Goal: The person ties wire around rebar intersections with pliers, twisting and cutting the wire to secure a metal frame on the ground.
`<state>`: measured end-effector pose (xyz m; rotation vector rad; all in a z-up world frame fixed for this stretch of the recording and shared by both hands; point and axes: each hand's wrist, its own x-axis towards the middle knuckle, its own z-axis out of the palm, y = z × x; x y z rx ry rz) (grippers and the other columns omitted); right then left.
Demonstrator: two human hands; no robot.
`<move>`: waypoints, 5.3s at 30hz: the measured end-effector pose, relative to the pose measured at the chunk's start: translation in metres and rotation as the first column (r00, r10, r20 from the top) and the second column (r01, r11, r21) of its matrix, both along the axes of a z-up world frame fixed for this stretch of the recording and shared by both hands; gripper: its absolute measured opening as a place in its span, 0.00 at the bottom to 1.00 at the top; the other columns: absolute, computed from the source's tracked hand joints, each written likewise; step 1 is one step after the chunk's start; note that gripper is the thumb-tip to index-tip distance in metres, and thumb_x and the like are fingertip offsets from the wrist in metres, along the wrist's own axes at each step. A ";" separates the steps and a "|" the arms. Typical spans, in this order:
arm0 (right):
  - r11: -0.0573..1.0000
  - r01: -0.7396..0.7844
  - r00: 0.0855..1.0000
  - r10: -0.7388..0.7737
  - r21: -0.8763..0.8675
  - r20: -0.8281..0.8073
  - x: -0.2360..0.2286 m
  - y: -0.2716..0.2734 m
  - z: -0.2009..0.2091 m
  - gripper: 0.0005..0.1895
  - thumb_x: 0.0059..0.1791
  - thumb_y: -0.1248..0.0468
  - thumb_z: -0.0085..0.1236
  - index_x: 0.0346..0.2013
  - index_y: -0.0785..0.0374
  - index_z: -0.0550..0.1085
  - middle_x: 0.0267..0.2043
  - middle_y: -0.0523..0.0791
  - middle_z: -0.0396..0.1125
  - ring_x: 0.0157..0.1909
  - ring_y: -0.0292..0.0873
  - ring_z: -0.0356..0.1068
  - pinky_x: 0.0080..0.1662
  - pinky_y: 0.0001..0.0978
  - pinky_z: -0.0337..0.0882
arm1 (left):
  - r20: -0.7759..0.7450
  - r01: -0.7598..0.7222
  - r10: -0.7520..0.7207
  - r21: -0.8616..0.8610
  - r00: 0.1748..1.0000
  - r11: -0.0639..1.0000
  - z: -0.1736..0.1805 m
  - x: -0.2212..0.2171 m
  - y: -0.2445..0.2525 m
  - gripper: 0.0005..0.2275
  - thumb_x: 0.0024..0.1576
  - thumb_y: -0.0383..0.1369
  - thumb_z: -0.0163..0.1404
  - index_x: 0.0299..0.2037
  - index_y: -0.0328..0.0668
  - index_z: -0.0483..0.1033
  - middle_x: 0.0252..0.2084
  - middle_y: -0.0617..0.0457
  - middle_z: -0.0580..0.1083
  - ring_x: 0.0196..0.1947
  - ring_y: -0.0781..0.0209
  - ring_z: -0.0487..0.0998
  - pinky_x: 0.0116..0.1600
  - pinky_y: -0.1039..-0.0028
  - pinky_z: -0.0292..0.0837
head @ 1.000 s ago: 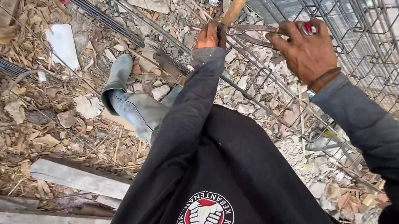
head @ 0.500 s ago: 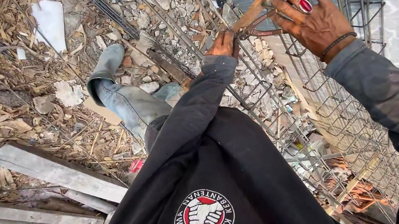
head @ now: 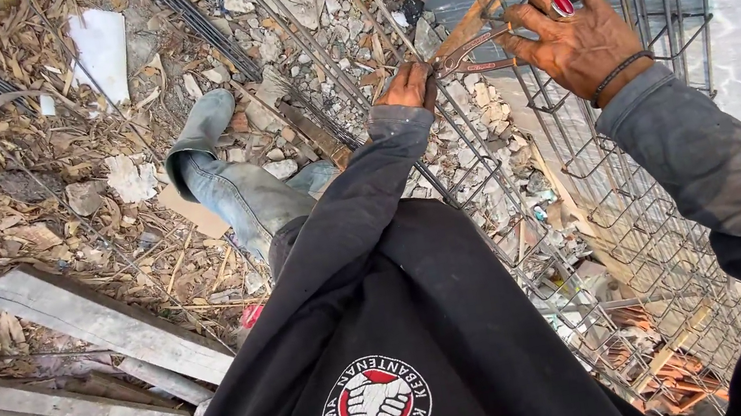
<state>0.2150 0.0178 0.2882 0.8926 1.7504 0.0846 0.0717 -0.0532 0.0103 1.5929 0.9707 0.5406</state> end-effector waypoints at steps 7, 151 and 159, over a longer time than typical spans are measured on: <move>0.998 -0.057 0.995 0.059 -0.018 0.084 -0.009 0.006 -0.002 0.26 0.58 0.58 0.34 0.71 0.32 0.62 0.75 0.31 0.56 0.72 0.31 0.57 0.76 0.51 0.38 | 0.015 -0.032 0.031 0.033 0.999 0.999 0.001 -0.004 0.001 0.15 0.64 0.37 0.52 0.58 0.42 0.73 0.57 0.40 0.76 0.45 0.46 0.83 0.48 0.59 0.81; -0.298 0.690 -0.722 -0.216 -0.660 -0.658 -0.116 -0.243 -0.015 0.28 0.60 0.62 0.41 0.73 0.70 0.53 0.66 0.55 0.59 0.67 0.48 0.61 0.65 0.42 0.65 | 0.524 0.918 -0.754 -0.257 0.395 0.303 0.195 0.008 0.035 0.30 0.41 0.68 0.54 0.38 0.53 0.80 0.40 0.50 0.82 0.44 0.57 0.83 0.49 0.64 0.78; -0.529 0.370 -0.612 0.481 -0.764 -0.628 -0.283 -0.259 -0.108 0.28 0.61 0.55 0.40 0.72 0.66 0.56 0.62 0.50 0.62 0.56 0.41 0.63 0.52 0.36 0.65 | 0.563 0.939 -0.774 -0.010 0.289 0.343 0.162 -0.121 0.033 0.33 0.50 0.51 0.64 0.64 0.49 0.70 0.64 0.41 0.66 0.66 0.44 0.69 0.68 0.59 0.68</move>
